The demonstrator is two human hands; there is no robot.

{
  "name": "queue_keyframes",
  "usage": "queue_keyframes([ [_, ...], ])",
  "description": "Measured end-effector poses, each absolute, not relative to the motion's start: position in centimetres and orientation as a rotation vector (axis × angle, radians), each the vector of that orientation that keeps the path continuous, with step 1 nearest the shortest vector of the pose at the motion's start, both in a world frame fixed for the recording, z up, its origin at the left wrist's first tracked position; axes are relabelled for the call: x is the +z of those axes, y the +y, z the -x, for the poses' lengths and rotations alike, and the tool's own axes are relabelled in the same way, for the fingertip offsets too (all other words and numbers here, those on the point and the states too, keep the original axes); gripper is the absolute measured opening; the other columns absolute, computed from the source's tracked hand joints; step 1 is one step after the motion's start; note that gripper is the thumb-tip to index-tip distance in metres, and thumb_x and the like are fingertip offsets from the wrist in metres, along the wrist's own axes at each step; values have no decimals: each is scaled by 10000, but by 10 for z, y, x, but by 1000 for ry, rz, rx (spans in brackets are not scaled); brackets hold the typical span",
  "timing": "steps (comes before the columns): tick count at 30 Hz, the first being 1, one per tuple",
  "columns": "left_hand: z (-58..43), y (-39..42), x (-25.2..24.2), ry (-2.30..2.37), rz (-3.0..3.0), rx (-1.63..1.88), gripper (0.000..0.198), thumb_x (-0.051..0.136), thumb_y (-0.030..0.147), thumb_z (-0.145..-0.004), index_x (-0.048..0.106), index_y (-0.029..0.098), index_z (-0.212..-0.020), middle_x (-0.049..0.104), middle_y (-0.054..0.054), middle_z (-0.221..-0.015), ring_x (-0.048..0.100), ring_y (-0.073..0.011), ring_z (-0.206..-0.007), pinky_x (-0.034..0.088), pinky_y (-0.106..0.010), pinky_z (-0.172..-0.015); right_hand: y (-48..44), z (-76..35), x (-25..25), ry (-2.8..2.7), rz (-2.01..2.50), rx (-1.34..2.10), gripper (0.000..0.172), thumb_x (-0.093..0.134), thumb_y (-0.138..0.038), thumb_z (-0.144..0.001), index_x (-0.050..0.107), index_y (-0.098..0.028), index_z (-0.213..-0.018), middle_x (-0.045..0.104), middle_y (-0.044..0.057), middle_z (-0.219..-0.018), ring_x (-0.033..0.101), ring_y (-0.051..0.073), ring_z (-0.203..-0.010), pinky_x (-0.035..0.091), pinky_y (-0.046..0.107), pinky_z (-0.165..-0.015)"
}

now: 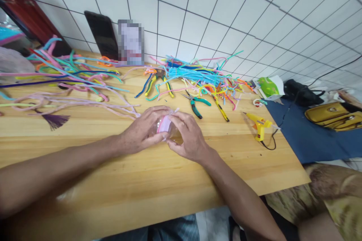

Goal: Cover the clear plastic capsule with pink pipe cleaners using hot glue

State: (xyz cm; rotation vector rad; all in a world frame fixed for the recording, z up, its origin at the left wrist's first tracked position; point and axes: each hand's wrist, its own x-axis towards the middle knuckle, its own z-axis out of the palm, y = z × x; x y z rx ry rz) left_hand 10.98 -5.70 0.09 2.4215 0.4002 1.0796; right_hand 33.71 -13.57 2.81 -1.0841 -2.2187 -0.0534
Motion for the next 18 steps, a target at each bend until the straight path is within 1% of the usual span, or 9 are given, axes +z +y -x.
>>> queue_keyframes([
  [4,-109,-57,-1,420,-2421,1101,570,631,433,-1074,432,228,-1567,593,-189,-1507,561,-345,-1450,525,-571,-1200,-137,-336,26,-2209,1094,-36,834,760,-200,-885,414,-254,-1643,584,195,-1475,614,380,-1386,579,599,-1128],
  [8,-110,-58,-1,438,-2437,1117,662,611,457,-1076,352,238,-1645,571,-192,-1519,574,-350,-1419,539,-577,-1173,-138,-335,22,-2187,1113,-35,830,753,-205,-897,416,-279,-1651,547,193,-1495,609,375,-1382,623,565,-1060],
  [13,-110,-60,2,448,-2452,1098,690,619,445,-1071,323,241,-1660,573,-190,-1507,573,-350,-1408,539,-573,-1174,-139,-333,18,-2126,1082,-65,887,787,-237,-881,360,-258,-1659,603,188,-1458,631,383,-1353,601,614,-1092],
  [16,-108,-60,3,457,-2448,1095,682,625,435,-1066,333,231,-1647,560,-201,-1514,556,-361,-1429,532,-585,-1183,-139,-332,15,-2058,1078,-93,879,825,-247,-857,375,-255,-1613,616,188,-1422,646,388,-1330,607,626,-1069],
  [18,-107,-59,4,451,-2458,1070,659,625,430,-1067,355,247,-1640,558,-194,-1514,554,-356,-1434,530,-579,-1187,-139,-333,13,-2061,1097,-98,858,835,-256,-850,390,-266,-1583,625,180,-1395,656,391,-1308,607,633,-1056],
])
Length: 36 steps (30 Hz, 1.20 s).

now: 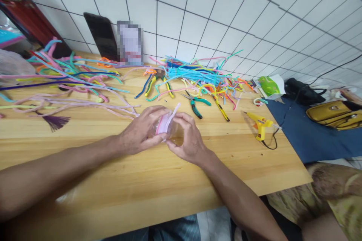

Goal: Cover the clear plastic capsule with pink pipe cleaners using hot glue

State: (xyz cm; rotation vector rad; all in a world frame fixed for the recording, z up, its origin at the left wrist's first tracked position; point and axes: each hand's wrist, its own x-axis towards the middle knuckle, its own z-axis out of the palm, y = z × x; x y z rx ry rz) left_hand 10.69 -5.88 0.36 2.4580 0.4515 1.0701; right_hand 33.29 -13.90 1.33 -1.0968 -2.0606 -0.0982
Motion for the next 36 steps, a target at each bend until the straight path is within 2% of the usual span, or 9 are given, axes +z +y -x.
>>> queue_keyframes([
  [4,-104,-57,5,446,-2486,996,579,627,395,-1065,444,280,-1602,550,-178,-1525,549,-345,-1451,526,-566,-1194,-139,-335,10,-2072,1118,-75,833,818,-253,-855,394,-277,-1571,634,175,-1402,661,394,-1298,596,639,-1061],
  [9,-103,-56,7,443,-2510,962,496,615,390,-1067,523,243,-1533,544,-201,-1527,532,-356,-1474,521,-572,-1197,-138,-334,8,-2050,1087,-88,832,815,-245,-861,394,-255,-1579,641,182,-1385,673,381,-1284,623,621,-1032],
  [15,-103,-54,12,430,-2558,966,452,586,412,-1077,525,200,-1471,564,-201,-1489,565,-345,-1408,542,-553,-1170,-138,-333,11,-2078,1074,-81,799,796,-249,-889,405,-256,-1586,645,180,-1402,668,377,-1295,627,615,-1034],
  [22,-105,-55,10,438,-2519,996,469,596,429,-1063,515,219,-1475,585,-182,-1480,568,-352,-1401,536,-580,-1177,-139,-336,16,-2147,1099,-48,783,789,-235,-888,424,-281,-1579,631,173,-1415,655,381,-1302,615,609,-1042],
  [30,-106,-57,6,431,-2535,1042,605,614,402,-1055,377,219,-1581,580,-192,-1483,580,-371,-1391,551,-609,-1144,-137,-341,16,-2195,1112,-60,788,791,-262,-885,421,-312,-1579,606,165,-1406,658,381,-1277,614,610,-1021],
  [36,-105,-56,11,434,-2522,971,524,606,433,-1061,498,219,-1527,570,-195,-1496,560,-362,-1410,533,-582,-1179,-136,-338,16,-2182,1092,-42,730,787,-244,-893,471,-294,-1549,589,168,-1397,648,363,-1269,628,580,-999],
])
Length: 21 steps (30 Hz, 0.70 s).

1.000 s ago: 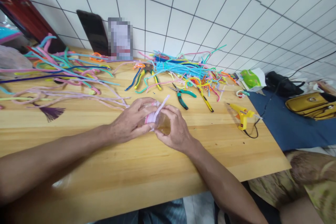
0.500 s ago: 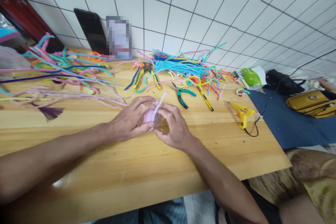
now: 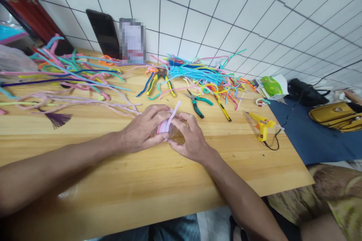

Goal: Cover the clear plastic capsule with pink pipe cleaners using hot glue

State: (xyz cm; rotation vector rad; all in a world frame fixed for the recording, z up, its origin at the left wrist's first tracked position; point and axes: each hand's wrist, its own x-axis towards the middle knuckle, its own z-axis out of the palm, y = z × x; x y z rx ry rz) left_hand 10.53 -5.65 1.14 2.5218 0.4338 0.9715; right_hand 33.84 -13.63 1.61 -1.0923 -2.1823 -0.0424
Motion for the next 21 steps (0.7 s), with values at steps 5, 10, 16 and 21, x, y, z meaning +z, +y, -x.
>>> queue_keyframes([
  [5,-106,-55,13,435,-2483,949,479,607,451,-1055,553,220,-1471,584,-193,-1485,571,-361,-1396,529,-586,-1181,-135,-336,11,-2104,1079,-38,806,799,-245,-871,418,-280,-1580,623,171,-1393,648,383,-1278,605,625,-1033],
  [10,-106,-55,13,447,-2499,956,501,610,449,-1051,530,211,-1485,587,-191,-1478,573,-357,-1404,528,-578,-1190,-135,-335,8,-2081,1095,-27,817,808,-268,-857,406,-276,-1568,635,171,-1393,657,391,-1280,603,646,-1041],
  [16,-106,-52,10,476,-2479,995,489,589,429,-1059,519,183,-1475,581,-203,-1461,564,-358,-1406,520,-583,-1197,-135,-337,8,-2110,1112,31,841,805,-249,-863,394,-280,-1596,596,185,-1457,625,396,-1373,578,656,-1115],
  [21,-106,-48,8,505,-2436,1009,474,574,412,-1055,524,178,-1463,571,-202,-1456,544,-353,-1428,503,-578,-1217,-134,-334,1,-2140,1121,102,998,837,-253,-858,272,-284,-1681,491,219,-1626,521,412,-1534,520,694,-1201],
])
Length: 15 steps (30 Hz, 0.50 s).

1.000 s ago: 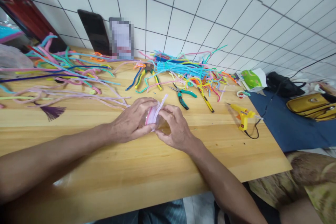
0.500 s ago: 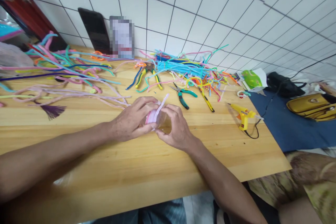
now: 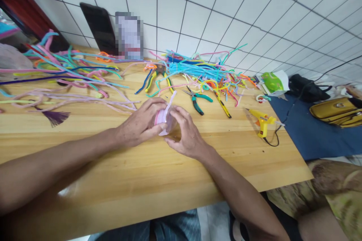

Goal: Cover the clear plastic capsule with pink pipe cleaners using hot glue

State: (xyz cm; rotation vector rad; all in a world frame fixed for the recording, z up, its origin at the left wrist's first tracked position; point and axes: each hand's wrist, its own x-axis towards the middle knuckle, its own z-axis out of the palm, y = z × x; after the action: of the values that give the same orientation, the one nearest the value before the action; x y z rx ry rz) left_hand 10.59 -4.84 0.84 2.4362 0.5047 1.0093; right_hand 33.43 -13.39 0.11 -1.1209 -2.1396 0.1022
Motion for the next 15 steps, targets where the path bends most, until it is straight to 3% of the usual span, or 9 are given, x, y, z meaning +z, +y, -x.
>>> queue_keyframes([
  [7,-106,-48,6,527,-2420,1016,473,589,412,-1056,526,186,-1467,561,-217,-1527,521,-364,-1487,472,-598,-1248,-130,-322,-13,-2061,1126,60,990,812,-231,-896,210,-282,-1679,461,246,-1662,497,410,-1572,555,692,-1177],
  [15,-105,-53,5,517,-2485,1013,526,597,427,-1053,502,182,-1509,617,-207,-1527,564,-370,-1470,492,-606,-1221,-131,-319,-18,-1973,1049,159,969,806,-158,-867,284,-320,-1667,469,202,-1661,504,401,-1561,575,670,-1167],
])
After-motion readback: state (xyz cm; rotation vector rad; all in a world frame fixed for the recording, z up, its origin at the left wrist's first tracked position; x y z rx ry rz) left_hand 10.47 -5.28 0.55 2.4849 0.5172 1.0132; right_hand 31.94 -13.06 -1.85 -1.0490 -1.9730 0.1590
